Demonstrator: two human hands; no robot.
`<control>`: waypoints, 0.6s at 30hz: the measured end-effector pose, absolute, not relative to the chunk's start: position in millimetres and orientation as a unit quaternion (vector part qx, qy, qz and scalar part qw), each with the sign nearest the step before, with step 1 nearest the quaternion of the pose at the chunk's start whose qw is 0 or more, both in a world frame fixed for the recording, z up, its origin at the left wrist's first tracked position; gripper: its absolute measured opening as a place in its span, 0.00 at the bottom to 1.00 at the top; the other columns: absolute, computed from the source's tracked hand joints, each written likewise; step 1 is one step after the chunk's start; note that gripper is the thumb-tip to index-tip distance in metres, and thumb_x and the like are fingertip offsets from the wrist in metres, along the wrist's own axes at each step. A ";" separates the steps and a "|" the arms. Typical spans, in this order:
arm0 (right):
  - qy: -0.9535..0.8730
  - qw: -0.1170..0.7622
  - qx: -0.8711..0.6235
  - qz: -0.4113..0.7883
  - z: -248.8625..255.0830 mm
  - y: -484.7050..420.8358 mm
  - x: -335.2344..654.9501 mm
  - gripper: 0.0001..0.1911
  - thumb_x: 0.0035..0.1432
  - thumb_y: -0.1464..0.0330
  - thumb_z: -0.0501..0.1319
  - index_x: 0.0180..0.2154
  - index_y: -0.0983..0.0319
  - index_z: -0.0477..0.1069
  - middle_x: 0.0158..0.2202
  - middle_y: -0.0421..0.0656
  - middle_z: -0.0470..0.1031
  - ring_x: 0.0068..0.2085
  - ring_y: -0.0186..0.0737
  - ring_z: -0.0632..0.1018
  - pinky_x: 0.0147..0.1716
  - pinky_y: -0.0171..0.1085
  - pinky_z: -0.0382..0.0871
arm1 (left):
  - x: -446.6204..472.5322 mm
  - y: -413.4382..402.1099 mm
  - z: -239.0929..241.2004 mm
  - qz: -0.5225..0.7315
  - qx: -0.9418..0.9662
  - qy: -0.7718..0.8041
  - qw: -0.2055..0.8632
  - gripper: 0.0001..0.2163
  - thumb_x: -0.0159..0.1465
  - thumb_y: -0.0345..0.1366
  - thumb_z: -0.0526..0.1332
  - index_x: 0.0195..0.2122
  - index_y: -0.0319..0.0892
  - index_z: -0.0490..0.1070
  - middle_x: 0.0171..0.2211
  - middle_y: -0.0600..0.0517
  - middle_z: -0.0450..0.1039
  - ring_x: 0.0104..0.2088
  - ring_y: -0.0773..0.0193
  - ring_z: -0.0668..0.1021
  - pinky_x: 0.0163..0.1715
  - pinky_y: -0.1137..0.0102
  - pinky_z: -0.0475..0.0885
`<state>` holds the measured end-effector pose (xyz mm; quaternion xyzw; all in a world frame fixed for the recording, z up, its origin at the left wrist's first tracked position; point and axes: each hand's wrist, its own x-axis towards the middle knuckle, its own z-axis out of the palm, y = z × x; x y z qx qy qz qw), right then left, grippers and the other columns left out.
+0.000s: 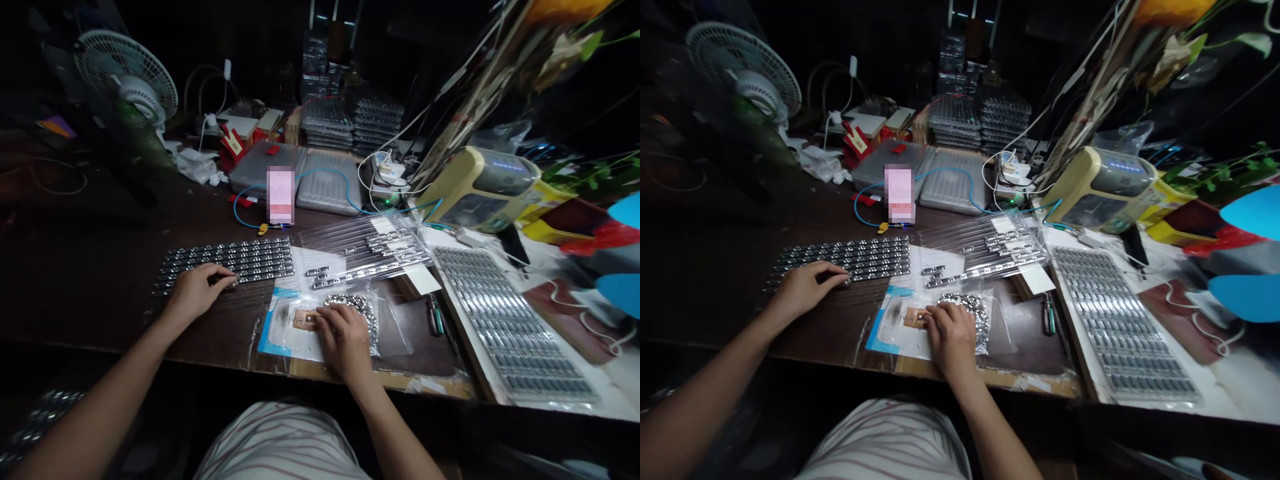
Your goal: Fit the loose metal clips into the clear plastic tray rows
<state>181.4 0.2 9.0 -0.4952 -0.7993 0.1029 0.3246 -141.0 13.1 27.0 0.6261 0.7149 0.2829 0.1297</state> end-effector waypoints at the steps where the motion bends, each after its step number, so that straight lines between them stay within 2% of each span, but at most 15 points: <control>1: -0.798 0.326 -0.497 0.099 8.5 1.0 186.3 0.10 0.64 0.65 0.56 0.41 0.58 0.76 0.39 0.44 0.75 0.40 0.42 0.73 0.39 0.40 0.62 | -143.0 15.6 27.9 0.307 0.602 0.716 0.173 0.15 0.57 0.50 0.60 0.34 0.44 0.76 0.37 0.50 0.79 0.36 0.58 0.78 0.38 0.67 0.70; 4: -0.793 0.327 -0.509 0.078 3.8 4.4 198.9 0.11 0.64 0.65 0.55 0.40 0.58 0.76 0.38 0.44 0.75 0.40 0.42 0.73 0.39 0.40 0.63 | -147.1 21.0 30.7 0.343 0.564 0.710 0.246 0.17 0.56 0.51 0.60 0.34 0.41 0.76 0.34 0.49 0.80 0.34 0.59 0.78 0.36 0.68 0.71; 8: -0.793 0.318 -0.516 0.053 -3.6 7.2 204.8 0.12 0.65 0.64 0.54 0.39 0.58 0.76 0.37 0.45 0.75 0.39 0.42 0.73 0.39 0.40 0.63 | -146.4 22.8 33.3 0.286 0.593 0.737 0.155 0.13 0.56 0.48 0.61 0.31 0.43 0.76 0.29 0.51 0.78 0.28 0.61 0.76 0.32 0.69 0.68; 10: -0.796 0.317 -0.514 0.047 -5.5 7.3 204.3 0.12 0.65 0.65 0.54 0.39 0.58 0.76 0.37 0.45 0.75 0.39 0.42 0.73 0.39 0.40 0.64 | -144.3 22.1 36.5 0.285 0.589 0.741 0.150 0.12 0.55 0.47 0.62 0.32 0.43 0.76 0.27 0.52 0.77 0.27 0.63 0.75 0.30 0.70 0.67; 12: -0.797 0.320 -0.511 0.044 -6.5 7.1 203.5 0.12 0.65 0.65 0.54 0.39 0.59 0.76 0.37 0.45 0.75 0.38 0.41 0.73 0.39 0.40 0.64 | -140.9 20.2 43.2 0.339 0.558 0.724 0.223 0.15 0.55 0.47 0.62 0.37 0.42 0.76 0.30 0.52 0.76 0.28 0.64 0.74 0.30 0.70 0.68; 15: -0.797 0.324 -0.508 0.046 -7.5 7.4 203.6 0.13 0.65 0.64 0.54 0.39 0.59 0.76 0.37 0.45 0.75 0.38 0.41 0.73 0.39 0.40 0.65 | -132.9 14.7 58.9 0.423 0.477 0.655 0.406 0.19 0.56 0.48 0.63 0.45 0.42 0.74 0.35 0.51 0.74 0.31 0.65 0.74 0.29 0.72 0.68; 18: -0.796 0.324 -0.509 0.046 -8.8 8.1 204.2 0.13 0.65 0.63 0.54 0.39 0.59 0.76 0.37 0.44 0.75 0.38 0.41 0.73 0.39 0.39 0.65 | -122.7 9.2 73.8 0.446 0.419 0.595 0.521 0.19 0.54 0.45 0.66 0.44 0.42 0.75 0.35 0.51 0.72 0.32 0.67 0.73 0.28 0.74 0.68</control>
